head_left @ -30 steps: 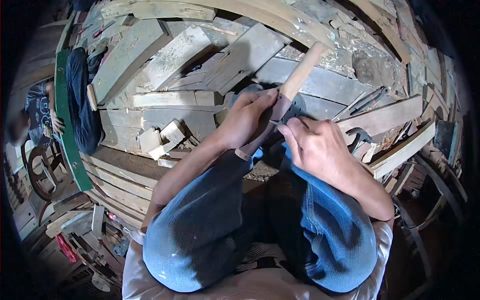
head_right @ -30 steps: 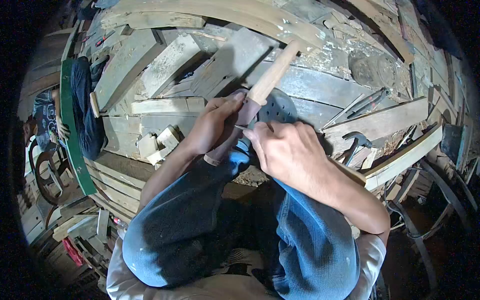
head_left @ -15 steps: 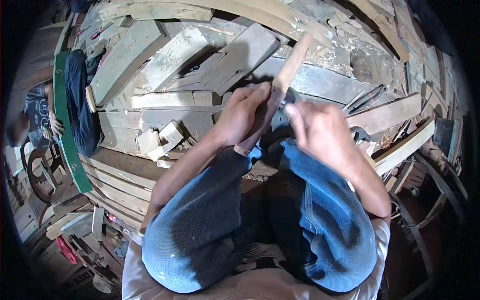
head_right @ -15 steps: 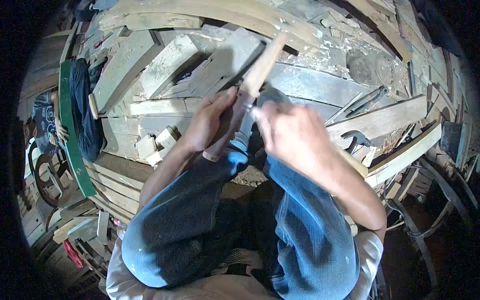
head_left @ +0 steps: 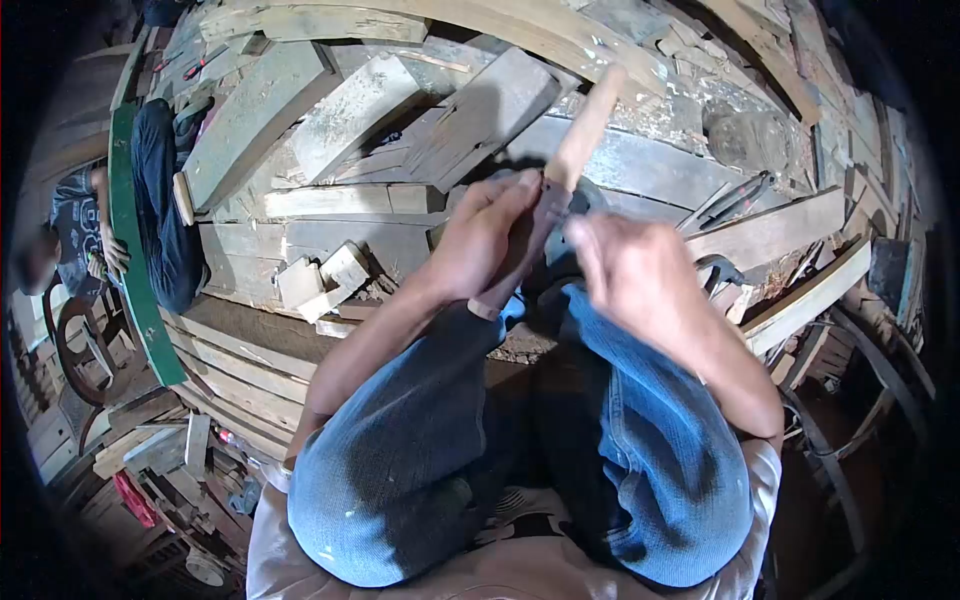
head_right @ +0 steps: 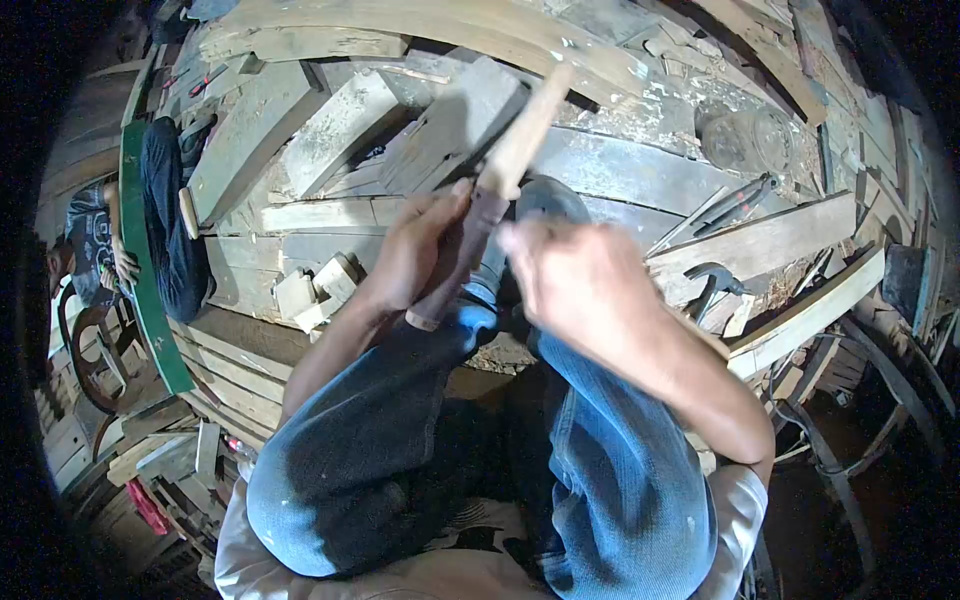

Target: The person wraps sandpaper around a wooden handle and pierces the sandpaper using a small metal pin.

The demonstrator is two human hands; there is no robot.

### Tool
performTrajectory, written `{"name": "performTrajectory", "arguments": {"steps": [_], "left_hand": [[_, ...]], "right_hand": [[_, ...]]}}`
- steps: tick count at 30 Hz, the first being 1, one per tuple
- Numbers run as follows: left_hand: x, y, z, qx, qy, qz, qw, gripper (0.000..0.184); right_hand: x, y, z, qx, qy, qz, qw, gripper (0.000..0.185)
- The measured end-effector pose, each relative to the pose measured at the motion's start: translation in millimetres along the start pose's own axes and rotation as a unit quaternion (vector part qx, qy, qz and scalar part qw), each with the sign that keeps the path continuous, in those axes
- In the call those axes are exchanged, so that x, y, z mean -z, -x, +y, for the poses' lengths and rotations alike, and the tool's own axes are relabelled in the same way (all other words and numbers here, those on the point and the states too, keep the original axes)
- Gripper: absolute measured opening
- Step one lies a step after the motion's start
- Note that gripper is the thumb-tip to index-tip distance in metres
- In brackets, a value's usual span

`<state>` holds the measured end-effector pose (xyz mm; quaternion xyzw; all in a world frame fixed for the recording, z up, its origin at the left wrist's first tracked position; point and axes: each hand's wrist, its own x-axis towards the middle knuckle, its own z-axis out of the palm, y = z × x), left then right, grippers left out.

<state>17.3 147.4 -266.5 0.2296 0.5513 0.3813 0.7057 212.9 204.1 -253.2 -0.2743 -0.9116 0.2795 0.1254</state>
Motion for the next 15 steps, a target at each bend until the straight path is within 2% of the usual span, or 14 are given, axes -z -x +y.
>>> {"name": "performTrajectory", "arguments": {"steps": [1, 2, 3, 4, 5, 7, 8, 9, 10, 12, 13, 14, 15], "left_hand": [[-1.6, -1.3, -5.2, -0.022, -0.020, 0.019, 0.999, 0.039], [3.9, -12.4, -28.7, -0.055, 0.032, 0.004, 0.998, 0.039], [0.6, -9.9, -18.7, -0.057, 0.032, 0.002, 0.998, 0.039], [-4.7, -2.1, -1.2, -0.024, 0.019, 0.015, 0.999, 0.039], [-7.0, 3.3, 7.9, 0.012, 0.005, 0.028, 1.000, 0.039], [-1.3, -4.1, -10.2, -0.012, 0.003, 0.028, 1.000, 0.038], [0.4, -7.9, -21.4, -0.033, 0.020, 0.023, 0.999, 0.038], [-3.5, -9.4, -16.8, -0.057, 0.037, 0.016, 0.998, 0.038], [-4.5, -4.2, -8.5, -0.007, 0.048, 0.025, 0.999, 0.037], [-4.0, 0.7, -2.6, -0.004, 0.031, 0.017, 0.999, 0.037], [-2.2, 0.5, 0.1, -0.006, 0.010, 0.008, 1.000, 0.037], [-5.1, -4.0, -11.3, -0.047, 0.018, 0.023, 0.998, 0.036], [-3.1, -4.7, -7.1, -0.057, 0.041, -0.029, 0.997, 0.035]], "right_hand": [[0.0, 6.1, -10.5, 0.017, -0.006, -0.025, 1.000, 0.026], [-3.0, 7.4, -8.1, 0.017, -0.017, -0.028, 0.999, 0.027], [-6.6, 6.4, -3.3, 0.018, -0.026, -0.029, 0.999, 0.028], [-1.2, -3.5, 1.6, -0.055, -0.019, -0.013, 0.998, 0.029], [10.2, -10.1, 1.7, -0.063, 0.043, 0.023, 0.997, 0.030], [1.7, 0.8, -3.8, 0.021, 0.004, 0.005, 1.000, 0.030], [-1.8, 9.6, -13.1, -0.006, -0.050, -0.040, 0.998, 0.029], [-1.6, 7.6, -10.6, 0.005, -0.039, -0.045, 0.998, 0.028], [-1.4, 0.9, -2.7, -0.022, -0.005, -0.025, 0.999, 0.029], [4.2, -7.9, 0.5, -0.054, 0.010, 0.018, 0.998, 0.030], [2.7, -7.2, -4.5, -0.051, 0.009, 0.021, 0.998, 0.030], [0.9, -1.5, -13.8, -0.017, -0.021, 0.000, 1.000, 0.029], [-0.5, 3.6, -18.4, 0.017, -0.050, -0.023, 0.998, 0.028]]}}
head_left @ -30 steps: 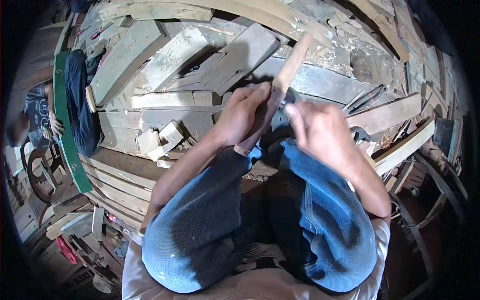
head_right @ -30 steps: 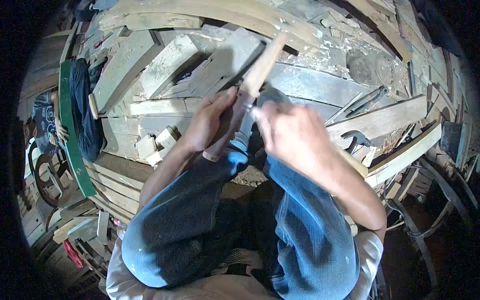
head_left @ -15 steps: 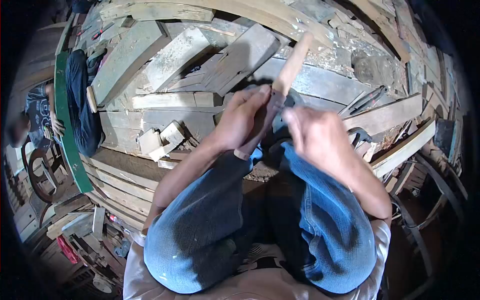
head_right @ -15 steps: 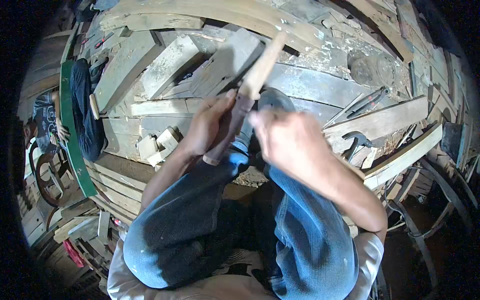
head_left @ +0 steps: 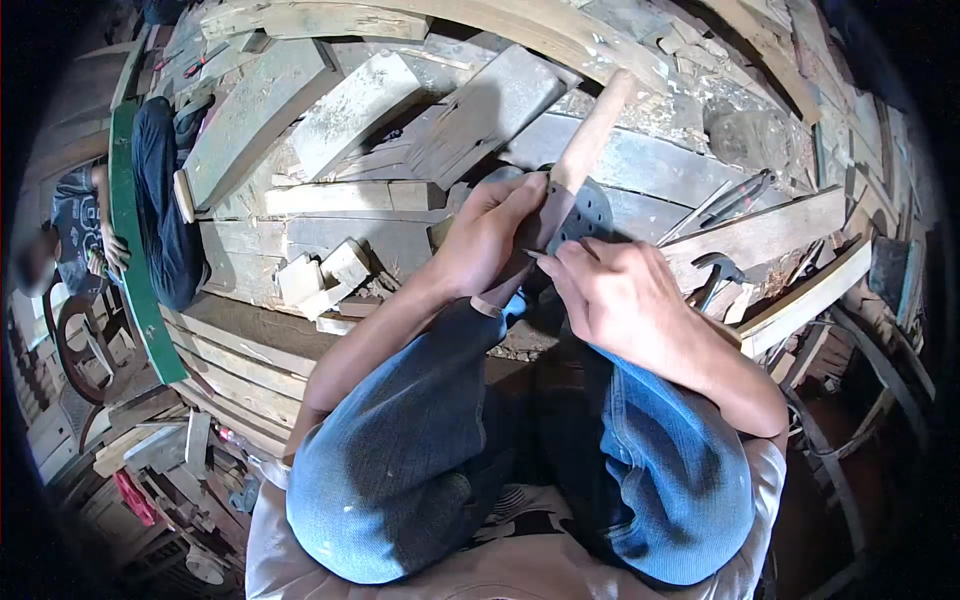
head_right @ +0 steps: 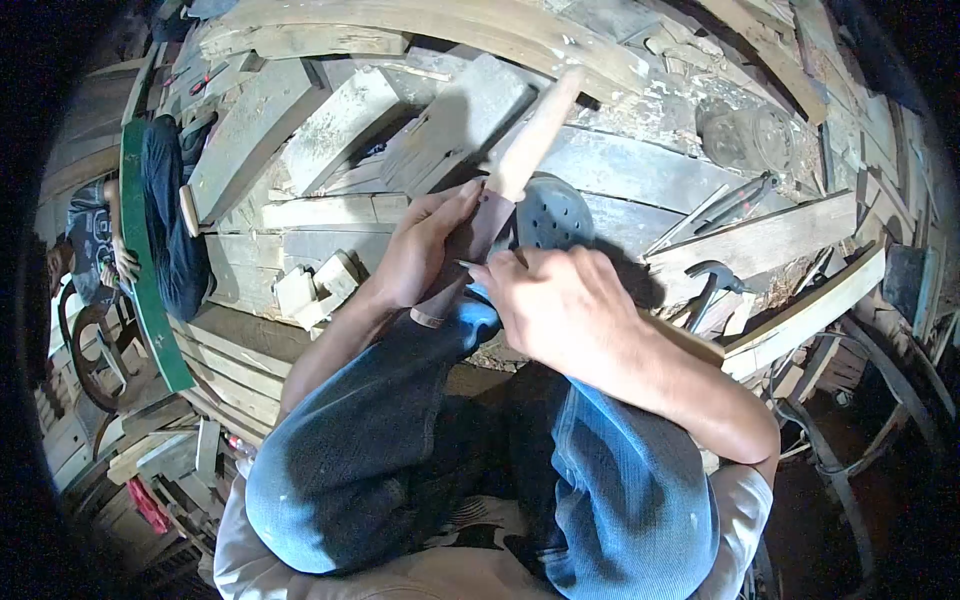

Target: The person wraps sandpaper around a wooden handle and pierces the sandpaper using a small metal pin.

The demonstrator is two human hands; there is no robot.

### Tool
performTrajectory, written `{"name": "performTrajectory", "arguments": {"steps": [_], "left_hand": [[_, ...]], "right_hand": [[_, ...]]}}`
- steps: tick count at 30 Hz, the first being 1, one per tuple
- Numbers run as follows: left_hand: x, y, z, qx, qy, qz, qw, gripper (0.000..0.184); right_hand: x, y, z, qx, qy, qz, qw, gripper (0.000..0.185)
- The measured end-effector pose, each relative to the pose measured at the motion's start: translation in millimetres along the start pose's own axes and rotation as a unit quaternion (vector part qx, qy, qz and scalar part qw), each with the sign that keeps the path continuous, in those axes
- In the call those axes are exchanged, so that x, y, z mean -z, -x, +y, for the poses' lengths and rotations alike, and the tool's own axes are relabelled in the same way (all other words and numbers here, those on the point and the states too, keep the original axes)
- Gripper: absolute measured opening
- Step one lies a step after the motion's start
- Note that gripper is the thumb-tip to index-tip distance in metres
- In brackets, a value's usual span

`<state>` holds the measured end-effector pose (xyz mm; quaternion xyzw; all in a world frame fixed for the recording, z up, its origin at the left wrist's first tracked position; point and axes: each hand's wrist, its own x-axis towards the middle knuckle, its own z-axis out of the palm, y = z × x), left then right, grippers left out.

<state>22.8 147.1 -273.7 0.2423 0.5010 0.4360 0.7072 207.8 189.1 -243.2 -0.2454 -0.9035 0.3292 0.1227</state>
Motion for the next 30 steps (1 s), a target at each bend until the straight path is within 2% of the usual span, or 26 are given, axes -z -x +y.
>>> {"name": "performTrajectory", "arguments": {"steps": [1, 2, 3, 4, 6, 7, 8, 10, 11, 12, 14, 16, 17, 18, 20, 21, 22, 23, 24, 26, 27, 28, 30], "left_hand": [[2.8, 0.6, 6.6, 0.042, -0.009, 0.002, 0.999, 0.035], [3.4, 2.4, 12.4, 0.087, -0.018, 0.006, 0.996, 0.035], [2.0, 4.6, 9.4, 0.091, -0.017, 0.007, 0.996, 0.035], [0.6, 3.8, 5.5, 0.067, -0.015, 0.012, 0.998, 0.035], [-4.3, -3.5, -1.2, 0.012, 0.017, 0.010, 1.000, 0.034], [-3.4, -1.8, 1.8, 0.041, -0.003, 0.022, 0.999, 0.034], [-3.0, 1.1, 5.6, 0.071, -0.023, 0.034, 0.997, 0.034], [-0.7, 0.3, -1.5, 0.060, -0.018, 0.026, 0.998, 0.034], [2.4, -2.2, -3.8, 0.045, -0.017, 0.016, 0.999, 0.035], [4.2, -2.0, -7.5, 0.046, -0.018, 0.015, 0.999, 0.035], [7.0, -4.6, -13.0, 0.054, -0.008, 0.033, 0.998, 0.037], [5.3, 1.7, 1.6, 0.070, -0.011, 0.010, 0.997, 0.038], [5.7, 2.1, 8.5, 0.081, -0.019, -0.013, 0.996, 0.038], [7.5, 0.2, 2.0, 0.081, -0.021, -0.013, 0.996, 0.038], [8.1, -4.4, -20.7, 0.007, -0.004, 0.018, 1.000, 0.038], [3.6, -3.0, -13.1, 0.007, -0.003, 0.017, 1.000, 0.038], [-3.3, 1.4, 1.5, 0.048, -0.012, 0.036, 0.998, 0.037], [-5.7, 3.8, 10.4, 0.087, -0.023, 0.056, 0.994, 0.037], [-1.9, 3.1, 8.5, 0.085, -0.024, 0.057, 0.994, 0.037], [7.9, 1.2, -9.9, 0.036, -0.042, 0.010, 0.998, 0.037], [3.6, -4.7, -8.6, 0.012, -0.053, 0.018, 0.998, 0.038], [2.7, -3.0, -6.0, 0.014, -0.051, 0.018, 0.998, 0.038], [0.5, 3.0, 8.0, 0.088, -0.026, 0.020, 0.996, 0.038]], "right_hand": [[-1.3, -0.6, 8.3, -0.009, 0.025, -0.019, 0.999, 0.026], [-0.5, -6.3, 18.9, -0.014, 0.045, 0.022, 0.999, 0.025], [2.2, -5.8, 17.0, -0.045, 0.053, 0.013, 0.997, 0.025], [5.0, -7.9, 16.4, -0.074, 0.063, 0.007, 0.995, 0.025], [-0.2, 3.8, 6.2, -0.012, -0.008, -0.011, 1.000, 0.028], [1.6, 2.2, 8.1, -0.014, 0.017, -0.023, 0.999, 0.029], [-6.5, -0.6, 22.6, 0.015, 0.042, 0.016, 0.999, 0.028], [4.4, -8.0, 21.4, -0.053, 0.079, 0.024, 0.995, 0.026], [2.6, -2.4, 13.9, -0.072, 0.031, -0.019, 0.997, 0.027], [-2.1, 3.8, 10.0, 0.001, 0.030, 0.001, 1.000, 0.030], [-4.1, 4.5, 14.6, -0.013, 0.019, -0.018, 1.000, 0.032], [6.6, -8.8, 23.0, -0.099, 0.059, 0.010, 0.993, 0.031], [5.3, -6.4, 19.6, -0.090, 0.075, 0.006, 0.993, 0.029], [-0.8, -0.2, 16.3, -0.022, 0.019, 0.016, 0.999, 0.027], [-2.5, 5.7, 8.9, -0.012, 0.022, -0.029, 0.999, 0.024], [-5.4, 1.8, 20.2, -0.007, 0.034, -0.027, 0.999, 0.024], [4.7, -7.9, 22.9, -0.081, 0.036, 0.006, 0.996, 0.024], [3.3, -5.0, 22.0, -0.085, 0.036, 0.008, 0.996, 0.026], [1.8, -2.2, 21.3, -0.086, 0.037, 0.011, 0.996, 0.027], [-3.6, 6.4, 11.0, 0.004, 0.042, -0.013, 0.999, 0.028], [-1.0, 5.6, 14.1, -0.015, 0.006, -0.034, 0.999, 0.027], [2.3, -2.1, 19.8, -0.070, 0.027, -0.025, 0.997, 0.026], [5.5, -4.5, 25.1, -0.086, 0.058, 0.022, 0.994, 0.026]]}}
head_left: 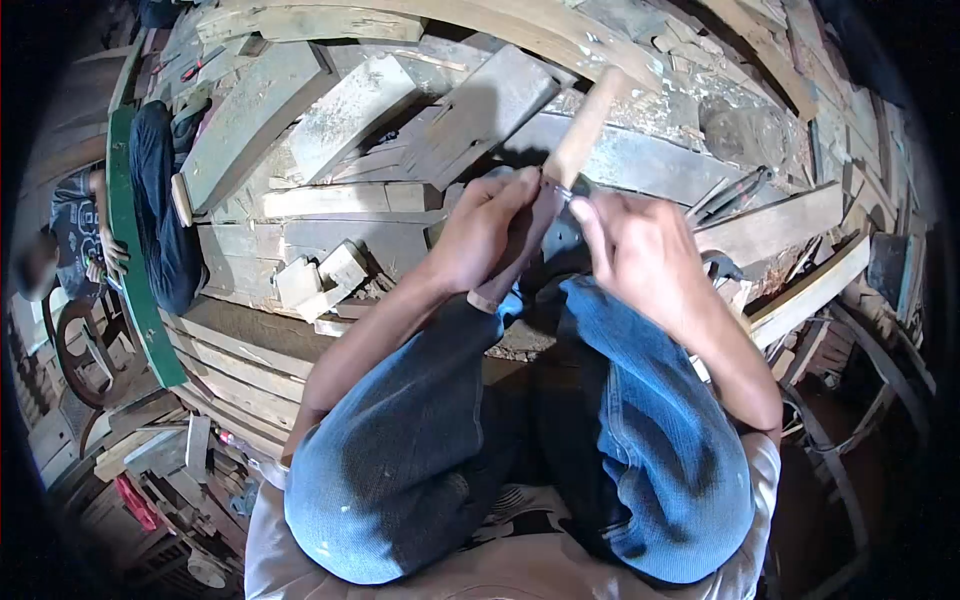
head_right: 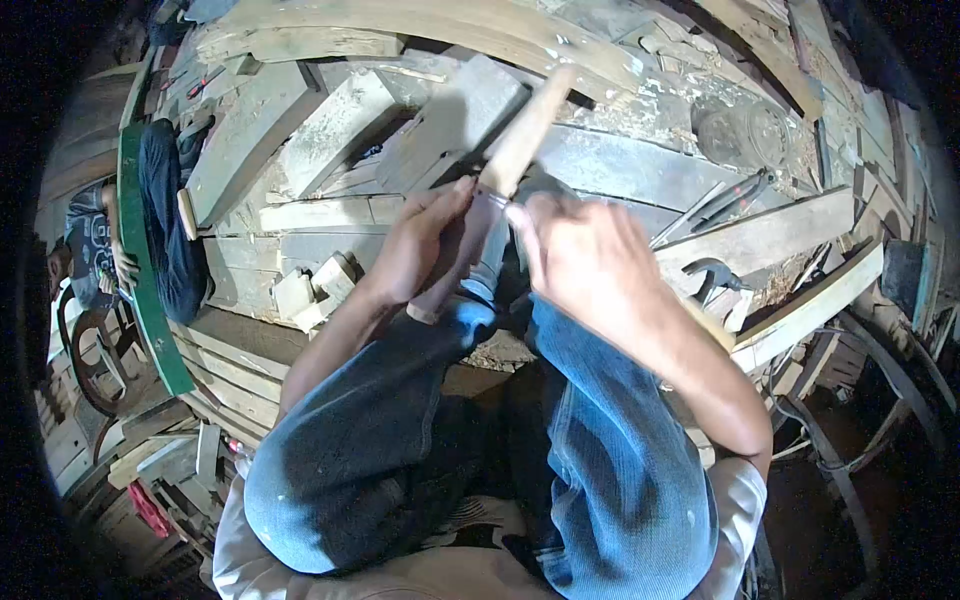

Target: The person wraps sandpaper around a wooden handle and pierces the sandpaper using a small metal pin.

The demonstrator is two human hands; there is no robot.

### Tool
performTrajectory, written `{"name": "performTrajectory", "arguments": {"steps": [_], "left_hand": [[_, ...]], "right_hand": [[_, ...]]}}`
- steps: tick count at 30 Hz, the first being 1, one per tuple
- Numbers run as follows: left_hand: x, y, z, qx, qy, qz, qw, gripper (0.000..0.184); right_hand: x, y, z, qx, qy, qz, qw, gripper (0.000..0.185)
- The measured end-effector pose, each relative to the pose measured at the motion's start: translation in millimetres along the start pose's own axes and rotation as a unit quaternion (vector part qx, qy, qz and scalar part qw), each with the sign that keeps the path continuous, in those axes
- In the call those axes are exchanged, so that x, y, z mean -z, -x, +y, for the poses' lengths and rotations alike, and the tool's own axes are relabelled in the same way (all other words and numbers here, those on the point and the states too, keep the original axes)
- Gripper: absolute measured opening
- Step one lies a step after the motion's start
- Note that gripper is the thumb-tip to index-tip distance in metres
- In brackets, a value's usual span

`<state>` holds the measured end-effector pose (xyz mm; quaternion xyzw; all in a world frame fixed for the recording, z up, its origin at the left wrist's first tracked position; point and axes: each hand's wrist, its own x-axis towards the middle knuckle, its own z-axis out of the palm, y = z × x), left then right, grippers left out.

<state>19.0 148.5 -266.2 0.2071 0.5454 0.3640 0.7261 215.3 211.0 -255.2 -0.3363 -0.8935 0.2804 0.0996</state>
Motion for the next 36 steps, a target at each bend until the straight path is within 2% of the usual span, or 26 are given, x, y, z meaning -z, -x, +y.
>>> {"name": "performTrajectory", "arguments": {"steps": [1, 2, 4, 5, 11, 12, 15, 20, 21, 22, 24, 28, 29, 34, 36], "left_hand": [[-3.4, -3.5, -8.7, -0.052, 0.007, 0.013, 0.999, 0.039], [-0.4, -5.3, -16.0, -0.050, 0.008, 0.012, 0.999, 0.039], [3.4, -10.9, -16.2, -0.047, 0.005, -0.001, 0.999, 0.039], [5.9, -5.3, -10.3, -0.023, -0.009, -0.004, 1.000, 0.038], [8.6, -1.9, -12.2, -0.020, -0.017, -0.028, 0.999, 0.041], [9.4, -2.3, -9.1, -0.017, -0.001, -0.033, 0.999, 0.042], [6.1, -0.9, -6.8, -0.018, 0.011, -0.007, 1.000, 0.043], [4.6, 1.2, 3.7, -0.056, 0.016, 0.048, 0.997, 0.057], [9.9, 2.5, 7.7, -0.043, -0.019, 0.011, 0.999, 0.065], [8.7, 5.0, 9.9, -0.045, -0.016, 0.013, 0.999, 0.065], [2.8, 10.9, 16.8, -0.106, -0.045, 0.007, 0.993, 0.072], [0.0, 9.8, 18.9, -0.188, -0.032, -0.048, 0.980, 0.058], [-0.1, 11.4, 20.8, -0.180, -0.012, -0.047, 0.983, 0.052], [-3.4, 16.8, 22.2, -0.189, -0.056, -0.066, 0.978, 0.048], [-4.6, 16.6, 19.5, -0.230, -0.034, -0.067, 0.970, 0.041]], "right_hand": [[-0.1, 4.3, -8.2, 0.057, -0.031, -0.016, 0.998, 0.028], [-2.3, 11.9, -15.0, 0.064, -0.024, -0.040, 0.997, 0.027], [0.6, 3.6, -6.8, 0.010, -0.024, -0.078, 0.997, 0.025], [-6.6, 0.1, 7.4, -0.001, -0.016, 0.002, 1.000, 0.025], [6.8, 7.7, 7.4, -0.016, -0.014, -0.009, 1.000, 0.028], [7.0, 6.0, 10.1, -0.021, -0.053, 0.026, 0.998, 0.027], [25.2, 6.9, 10.5, -0.044, -0.111, 0.047, 0.992, 0.023], [30.0, 10.5, 7.0, 0.004, -0.145, 0.071, 0.987, 0.015], [30.3, 11.5, 5.3, 0.009, -0.145, 0.079, 0.986, 0.015], [30.2, 11.6, 3.5, 0.015, -0.145, 0.087, 0.985, 0.015], [31.5, 9.9, 0.6, 0.025, -0.150, 0.091, 0.984, 0.014], [34.2, 8.9, -5.9, 0.036, -0.166, 0.104, 0.980, 0.013], [35.3, 8.8, -8.2, 0.037, -0.166, 0.105, 0.980, 0.012], [34.5, 6.1, -14.7, 0.055, -0.153, 0.111, 0.980, 0.010], [33.5, 4.9, -15.5, 0.064, -0.148, 0.112, 0.981, 0.010]]}}
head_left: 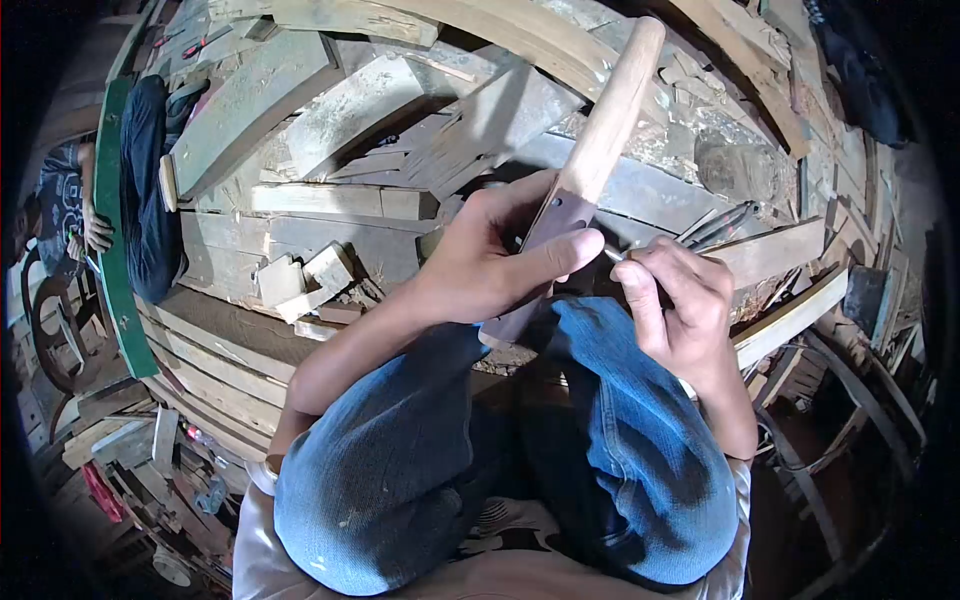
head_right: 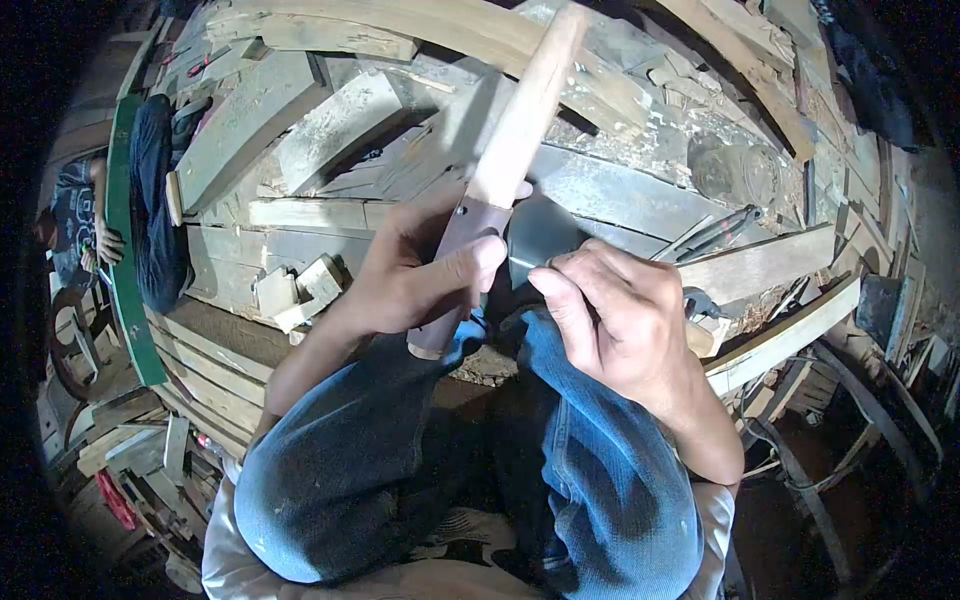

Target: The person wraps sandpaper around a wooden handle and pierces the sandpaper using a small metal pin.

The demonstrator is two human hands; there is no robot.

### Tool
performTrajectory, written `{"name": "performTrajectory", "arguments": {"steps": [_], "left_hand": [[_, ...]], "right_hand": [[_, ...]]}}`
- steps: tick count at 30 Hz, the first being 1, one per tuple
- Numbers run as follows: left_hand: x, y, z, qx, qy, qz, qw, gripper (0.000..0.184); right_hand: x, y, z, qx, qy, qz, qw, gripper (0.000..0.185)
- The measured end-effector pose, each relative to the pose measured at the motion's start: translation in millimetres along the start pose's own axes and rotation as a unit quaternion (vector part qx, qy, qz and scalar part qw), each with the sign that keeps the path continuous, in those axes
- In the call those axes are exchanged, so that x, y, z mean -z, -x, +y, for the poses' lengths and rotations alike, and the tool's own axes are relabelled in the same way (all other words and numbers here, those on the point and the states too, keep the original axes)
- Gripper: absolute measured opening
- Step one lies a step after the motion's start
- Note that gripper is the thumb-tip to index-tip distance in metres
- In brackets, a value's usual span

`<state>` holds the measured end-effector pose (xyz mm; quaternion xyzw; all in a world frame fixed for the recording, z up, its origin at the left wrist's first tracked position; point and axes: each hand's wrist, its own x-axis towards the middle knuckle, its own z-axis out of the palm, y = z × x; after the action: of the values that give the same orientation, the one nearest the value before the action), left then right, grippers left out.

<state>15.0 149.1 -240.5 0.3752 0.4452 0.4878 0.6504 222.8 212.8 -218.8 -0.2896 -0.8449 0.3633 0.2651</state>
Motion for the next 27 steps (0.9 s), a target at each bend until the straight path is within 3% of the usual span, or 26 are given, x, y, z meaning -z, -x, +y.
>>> {"name": "performTrajectory", "arguments": {"steps": [4, 5, 9, 15, 17, 27], "left_hand": [[5.0, 1.2, 1.3, 0.013, -0.031, -0.010, 0.999, 0.052], [5.2, 3.6, 5.7, 0.054, -0.006, -0.003, 0.999, 0.055], [4.9, 4.8, 8.8, 0.070, -0.013, 0.003, 0.997, 0.055], [7.0, 3.8, 3.1, 0.037, -0.007, 0.000, 0.999, 0.053], [7.0, 3.7, 8.8, 0.084, 0.031, -0.005, 0.996, 0.041], [8.6, -0.7, 1.8, 0.088, 0.052, -0.006, 0.995, 0.034]], "right_hand": [[-0.9, -3.4, -5.0, -0.001, 0.000, -0.005, 1.000, 0.010], [-1.6, -3.5, -5.3, -0.003, 0.001, -0.004, 1.000, 0.010], [-5.6, -3.8, -3.4, 0.011, -0.001, 0.008, 1.000, 0.010], [-5.6, -7.3, -5.1, 0.009, -0.004, 0.003, 1.000, 0.010], [-6.4, -6.9, -1.5, 0.021, -0.004, 0.005, 1.000, 0.010], [-10.2, -10.1, 4.7, 0.023, -0.004, 0.017, 1.000, 0.012]]}}
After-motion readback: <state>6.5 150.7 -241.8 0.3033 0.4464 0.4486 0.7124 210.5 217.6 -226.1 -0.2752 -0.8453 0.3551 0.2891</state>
